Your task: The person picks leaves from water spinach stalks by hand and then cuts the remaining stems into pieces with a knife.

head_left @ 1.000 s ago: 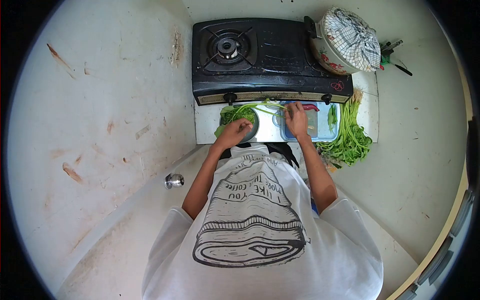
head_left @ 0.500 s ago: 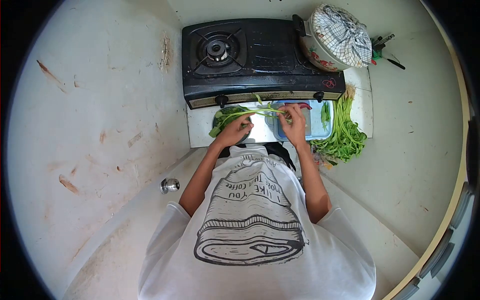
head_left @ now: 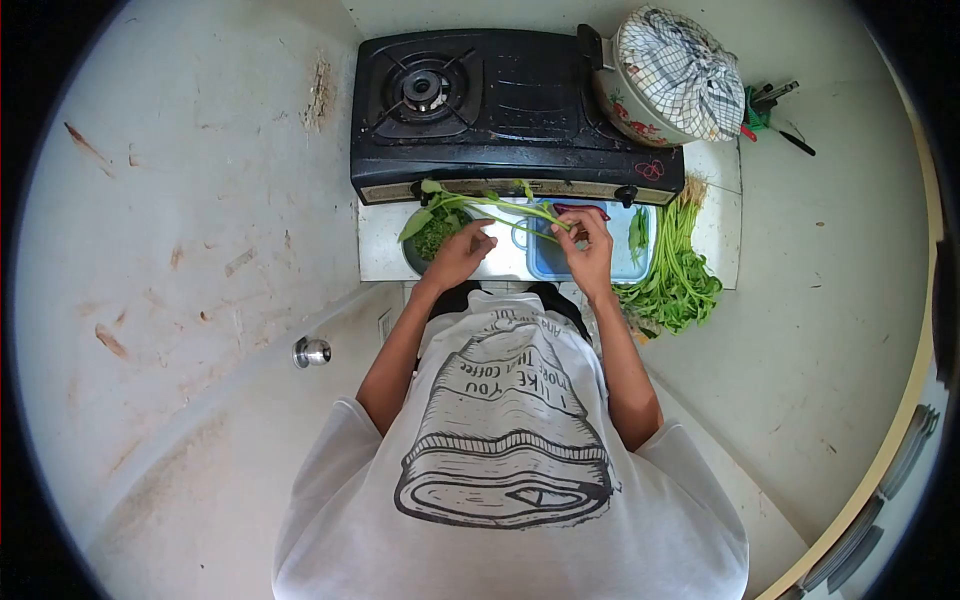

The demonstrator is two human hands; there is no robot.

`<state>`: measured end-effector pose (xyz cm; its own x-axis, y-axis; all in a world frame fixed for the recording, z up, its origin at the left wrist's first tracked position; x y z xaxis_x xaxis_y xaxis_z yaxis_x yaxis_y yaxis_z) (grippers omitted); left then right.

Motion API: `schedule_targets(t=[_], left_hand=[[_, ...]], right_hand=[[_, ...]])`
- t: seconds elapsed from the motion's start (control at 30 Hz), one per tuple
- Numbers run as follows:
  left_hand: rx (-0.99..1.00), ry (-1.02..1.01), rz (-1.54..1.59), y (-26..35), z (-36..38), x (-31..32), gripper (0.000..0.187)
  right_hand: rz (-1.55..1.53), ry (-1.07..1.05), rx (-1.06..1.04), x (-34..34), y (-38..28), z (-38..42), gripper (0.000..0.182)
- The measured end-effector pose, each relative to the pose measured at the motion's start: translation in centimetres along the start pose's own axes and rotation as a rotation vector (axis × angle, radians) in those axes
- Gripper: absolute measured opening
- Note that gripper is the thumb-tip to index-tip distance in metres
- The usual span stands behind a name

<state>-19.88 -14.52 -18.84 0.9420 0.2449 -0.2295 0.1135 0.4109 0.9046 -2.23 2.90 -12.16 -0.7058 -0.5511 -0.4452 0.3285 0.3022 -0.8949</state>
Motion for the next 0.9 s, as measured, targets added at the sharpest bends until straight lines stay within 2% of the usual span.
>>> schedule_targets(t=[0.07,0.13,0.27,0.4,0.63,0.73,0.9], left_hand=[[0.083,0.015,0.112,2.5,0.3,0.5,0.042],[0.189,0.082,0.299,7.6,1.3,1.1,0.037],[0.26,0.254,0.577,14.3,1.7,2.2,0.033],[0.367,0.417,0.706,17.8,1.0,3.7,0.024],[0.51,0.46,0.633,22.4,0.2,6.4,0.021],[0.53,0.398,0.524,23.8,-0.1,7.7,0.021],[0.492,0.397,0.511,25.0,-1.0,10.7,0.021]], right_hand=[[-0.033,-0.016,-0.024,-0.5,-0.4,-0.3,0.012],[-0.055,-0.039,-0.04,-1.1,-1.3,-0.6,0.012],[-0.221,-0.065,-0.073,-2.1,-3.0,-1.3,0.016],[-0.311,-0.176,-0.118,-4.2,-6.0,-1.8,0.019],[-0.451,-0.15,-0.191,-8.8,-8.2,-1.9,0.019],[-0.519,-0.102,-0.177,-10.9,-7.8,-2.1,0.018],[-0.564,-0.161,-0.137,-13.9,-5.9,-2.0,0.017]])
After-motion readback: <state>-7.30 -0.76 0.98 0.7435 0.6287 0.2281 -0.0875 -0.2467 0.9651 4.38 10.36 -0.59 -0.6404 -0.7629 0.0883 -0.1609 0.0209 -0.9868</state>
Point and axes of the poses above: each hand's wrist, its own z-axis away from the middle knuckle, its own x-axis out of the palm, y = z × x, the point moved 4 cm from there along -z, towards the middle knuckle, and after that the axes turned 1 degree about z, right-handed, at the moved point
